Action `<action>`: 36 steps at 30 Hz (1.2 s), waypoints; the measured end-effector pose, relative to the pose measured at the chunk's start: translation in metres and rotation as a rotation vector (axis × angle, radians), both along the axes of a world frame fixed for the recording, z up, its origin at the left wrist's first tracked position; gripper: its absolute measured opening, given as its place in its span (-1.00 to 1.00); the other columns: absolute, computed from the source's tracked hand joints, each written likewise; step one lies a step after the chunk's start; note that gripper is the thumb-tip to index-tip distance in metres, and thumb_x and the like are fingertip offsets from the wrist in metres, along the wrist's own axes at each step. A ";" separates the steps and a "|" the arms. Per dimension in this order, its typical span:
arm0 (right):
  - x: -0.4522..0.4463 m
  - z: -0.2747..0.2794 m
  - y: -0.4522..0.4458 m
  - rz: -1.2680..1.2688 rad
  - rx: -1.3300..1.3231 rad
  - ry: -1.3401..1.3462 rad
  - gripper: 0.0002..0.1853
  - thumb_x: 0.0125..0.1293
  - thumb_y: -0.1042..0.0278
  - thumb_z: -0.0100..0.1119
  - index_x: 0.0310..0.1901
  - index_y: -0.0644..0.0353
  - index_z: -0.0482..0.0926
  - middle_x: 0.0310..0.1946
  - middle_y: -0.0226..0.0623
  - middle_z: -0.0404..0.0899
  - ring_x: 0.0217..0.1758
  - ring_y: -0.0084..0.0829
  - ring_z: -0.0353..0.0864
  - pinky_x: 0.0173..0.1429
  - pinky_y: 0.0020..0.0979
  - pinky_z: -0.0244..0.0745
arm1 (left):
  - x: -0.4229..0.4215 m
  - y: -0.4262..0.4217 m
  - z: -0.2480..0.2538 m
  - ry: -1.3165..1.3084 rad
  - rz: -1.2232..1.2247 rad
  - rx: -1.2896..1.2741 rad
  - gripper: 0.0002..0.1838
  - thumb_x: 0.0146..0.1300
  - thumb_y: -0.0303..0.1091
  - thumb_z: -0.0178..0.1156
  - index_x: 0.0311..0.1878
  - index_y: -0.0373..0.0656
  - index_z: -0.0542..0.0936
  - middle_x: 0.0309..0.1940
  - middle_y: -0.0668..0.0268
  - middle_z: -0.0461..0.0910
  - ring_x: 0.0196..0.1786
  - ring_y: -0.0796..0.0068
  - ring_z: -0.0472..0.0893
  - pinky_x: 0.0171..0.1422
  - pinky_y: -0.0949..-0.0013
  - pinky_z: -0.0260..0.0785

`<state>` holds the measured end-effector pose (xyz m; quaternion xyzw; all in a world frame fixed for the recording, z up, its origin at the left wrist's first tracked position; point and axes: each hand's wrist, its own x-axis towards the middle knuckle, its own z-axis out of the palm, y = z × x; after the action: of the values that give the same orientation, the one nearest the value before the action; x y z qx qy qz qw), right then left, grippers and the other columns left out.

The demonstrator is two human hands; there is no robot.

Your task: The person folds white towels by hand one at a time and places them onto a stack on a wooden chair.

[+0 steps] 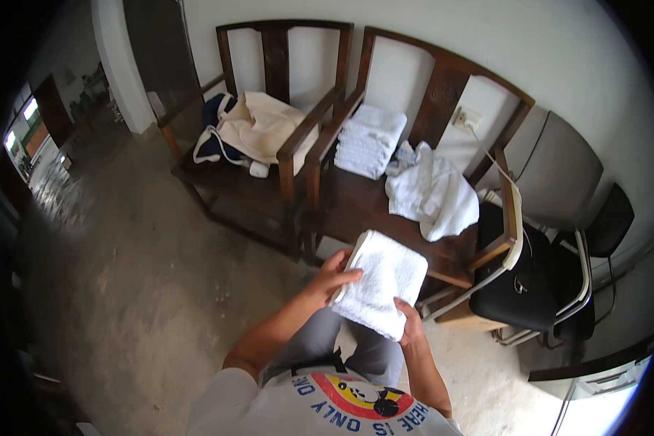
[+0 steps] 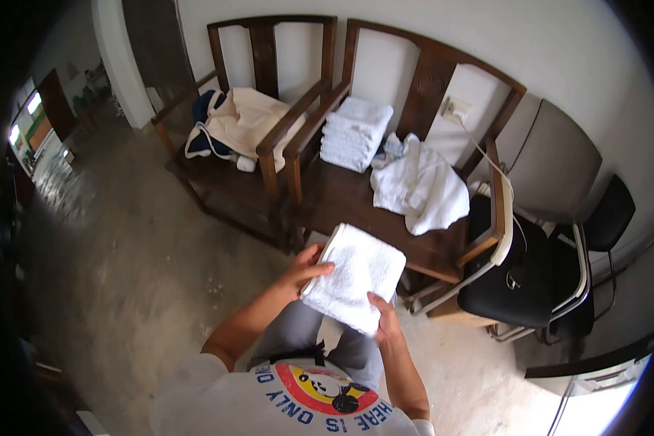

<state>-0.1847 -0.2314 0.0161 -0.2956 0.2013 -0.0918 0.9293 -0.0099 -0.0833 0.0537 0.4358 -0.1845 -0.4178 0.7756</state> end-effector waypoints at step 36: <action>0.450 0.110 -0.263 -0.135 -0.531 -0.061 -0.59 0.18 0.49 0.16 0.03 0.53 0.39 -0.18 -0.01 0.57 -0.20 -0.15 0.66 -0.13 -0.16 0.64 | 0.038 0.002 -0.092 -1.472 0.325 0.644 -0.63 -0.02 -0.26 0.24 -0.09 -0.13 0.53 -0.04 0.27 0.51 0.10 0.23 0.45 0.18 0.15 0.21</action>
<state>0.2649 -0.4943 0.1264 -0.5119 0.1614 -0.2117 0.8168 0.0283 -0.0812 -0.0387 0.8211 -0.4517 0.0600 0.3437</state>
